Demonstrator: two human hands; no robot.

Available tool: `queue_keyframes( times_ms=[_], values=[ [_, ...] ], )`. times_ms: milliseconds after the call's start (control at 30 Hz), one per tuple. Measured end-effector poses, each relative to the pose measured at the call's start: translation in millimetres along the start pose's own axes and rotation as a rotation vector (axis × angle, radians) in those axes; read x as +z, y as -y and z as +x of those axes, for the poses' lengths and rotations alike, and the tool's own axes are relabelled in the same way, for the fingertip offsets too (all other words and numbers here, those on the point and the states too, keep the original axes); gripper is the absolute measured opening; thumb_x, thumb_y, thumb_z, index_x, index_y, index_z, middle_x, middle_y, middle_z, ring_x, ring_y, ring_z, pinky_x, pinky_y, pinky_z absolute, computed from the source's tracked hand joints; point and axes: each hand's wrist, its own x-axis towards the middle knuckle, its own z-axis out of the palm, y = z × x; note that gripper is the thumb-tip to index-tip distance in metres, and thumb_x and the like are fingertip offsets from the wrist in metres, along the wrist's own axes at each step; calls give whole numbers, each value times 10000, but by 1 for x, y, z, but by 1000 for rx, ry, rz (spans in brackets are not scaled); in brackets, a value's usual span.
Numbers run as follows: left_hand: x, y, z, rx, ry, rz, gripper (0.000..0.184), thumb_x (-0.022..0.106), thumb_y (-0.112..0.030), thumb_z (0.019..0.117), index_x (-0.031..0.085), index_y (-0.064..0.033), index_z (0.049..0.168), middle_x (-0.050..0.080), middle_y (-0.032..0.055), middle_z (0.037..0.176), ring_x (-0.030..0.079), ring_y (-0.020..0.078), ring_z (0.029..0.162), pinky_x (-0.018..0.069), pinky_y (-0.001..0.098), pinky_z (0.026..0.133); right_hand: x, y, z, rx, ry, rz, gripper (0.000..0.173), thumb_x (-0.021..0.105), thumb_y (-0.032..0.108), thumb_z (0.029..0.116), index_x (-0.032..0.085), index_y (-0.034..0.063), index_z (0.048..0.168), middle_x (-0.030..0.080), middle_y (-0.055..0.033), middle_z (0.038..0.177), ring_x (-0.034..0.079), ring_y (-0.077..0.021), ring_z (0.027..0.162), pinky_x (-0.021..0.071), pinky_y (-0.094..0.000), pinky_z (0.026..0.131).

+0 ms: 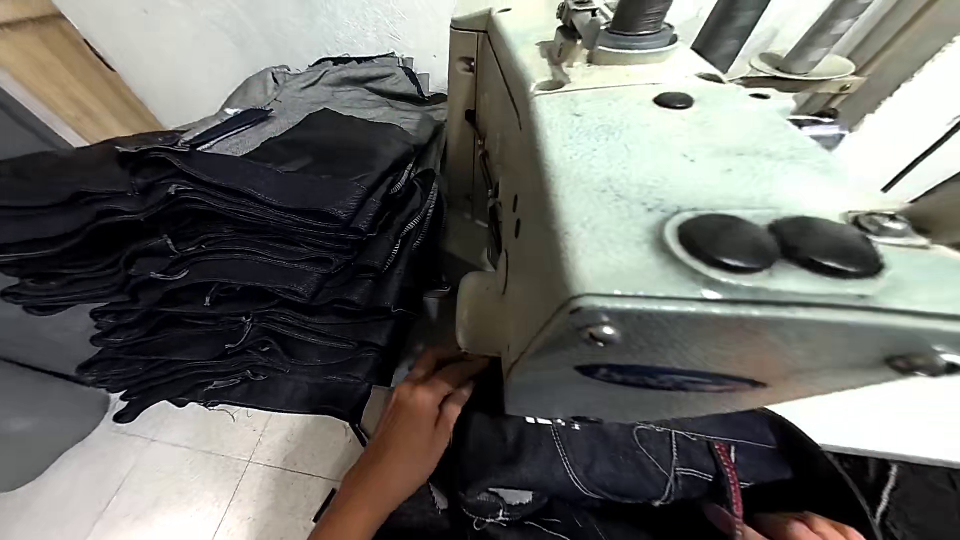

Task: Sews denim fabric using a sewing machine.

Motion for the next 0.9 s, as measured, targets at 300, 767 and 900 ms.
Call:
queue_keyframes(
  times_ms=[300, 767, 900],
  values=[
    [-13, -48, -54, -186, 287, 239, 567, 620, -482, 979, 697, 55, 1145, 706, 247, 1084, 702, 428, 1009, 565, 586, 859, -14, -20, 47, 117, -483, -372, 289, 563, 100, 1007, 744, 97, 1233, 619, -247, 862, 597, -414, 806, 461, -507, 759],
    [-59, 82, -89, -218, -60, 261, 506, 483, -398, 1058, 721, 45, 1003, 703, 228, 792, 711, 421, 733, 548, 660, 663, 24, 83, 120, 31, -401, 737, 182, 664, 262, 990, 767, 122, 1045, 758, 23, 1026, 712, -29, 921, 614, -229, 828],
    [-82, 65, -86, -214, -32, 381, 248, 615, -41, 944, 691, 57, 1159, 669, 299, 1180, 636, 542, 1093, 486, 736, 890, 37, 115, 134, 68, -324, 916, 166, 700, 186, 963, 761, 56, 1048, 744, 5, 939, 682, 6, 708, 594, -165, 593]
  ],
)
